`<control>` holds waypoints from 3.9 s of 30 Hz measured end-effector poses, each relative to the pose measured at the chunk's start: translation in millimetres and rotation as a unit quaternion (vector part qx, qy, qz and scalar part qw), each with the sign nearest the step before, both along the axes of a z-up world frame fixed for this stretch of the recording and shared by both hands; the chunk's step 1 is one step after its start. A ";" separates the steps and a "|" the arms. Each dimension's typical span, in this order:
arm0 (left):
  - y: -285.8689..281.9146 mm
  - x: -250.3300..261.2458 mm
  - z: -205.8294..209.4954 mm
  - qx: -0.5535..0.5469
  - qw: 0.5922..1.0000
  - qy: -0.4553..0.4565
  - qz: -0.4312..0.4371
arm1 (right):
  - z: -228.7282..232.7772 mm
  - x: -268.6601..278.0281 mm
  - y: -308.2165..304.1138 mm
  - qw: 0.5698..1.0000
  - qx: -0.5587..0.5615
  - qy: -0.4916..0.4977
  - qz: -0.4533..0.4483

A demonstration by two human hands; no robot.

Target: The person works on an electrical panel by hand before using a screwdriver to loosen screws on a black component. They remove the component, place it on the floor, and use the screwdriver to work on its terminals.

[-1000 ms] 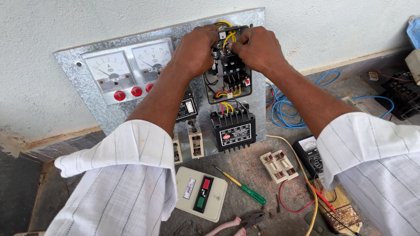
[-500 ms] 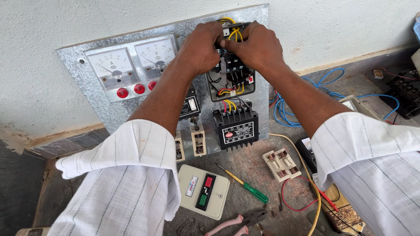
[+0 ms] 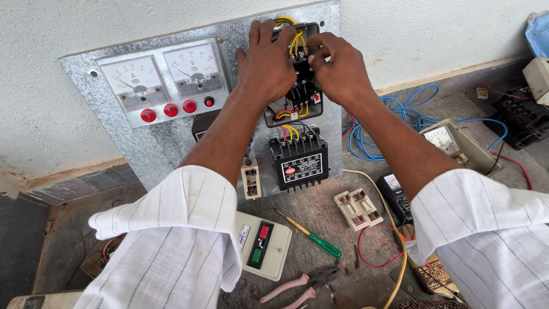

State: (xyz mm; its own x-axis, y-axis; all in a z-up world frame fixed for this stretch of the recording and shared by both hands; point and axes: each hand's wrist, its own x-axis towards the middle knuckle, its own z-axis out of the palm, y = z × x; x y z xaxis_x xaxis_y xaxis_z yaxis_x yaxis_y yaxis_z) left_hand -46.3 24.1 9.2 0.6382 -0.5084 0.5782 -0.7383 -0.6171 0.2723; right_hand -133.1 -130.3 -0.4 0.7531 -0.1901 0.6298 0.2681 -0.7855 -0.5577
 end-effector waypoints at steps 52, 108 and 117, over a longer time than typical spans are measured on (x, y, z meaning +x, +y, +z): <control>25.2 -213.0 -115.1 -0.081 0.972 0.045 -0.217 | -74.5 -234.9 79.2 0.976 0.141 0.058 -0.153; -17.5 -80.7 -124.6 -0.120 0.987 0.055 -0.088 | -51.8 -94.7 30.0 0.968 -0.191 -0.033 -0.158; -20.8 -72.6 -132.2 -0.126 0.986 0.064 -0.088 | -25.9 -103.9 17.4 0.858 -0.506 -0.035 -0.079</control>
State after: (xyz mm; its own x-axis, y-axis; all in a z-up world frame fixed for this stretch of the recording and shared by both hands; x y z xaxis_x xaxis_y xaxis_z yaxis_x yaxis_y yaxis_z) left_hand -118.9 3.4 -123.0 0.6294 -0.4675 0.6207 -0.7771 -0.3839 0.4988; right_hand -237.0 -112.9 -26.3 0.7218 0.3840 0.5759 0.1184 -0.8882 0.4438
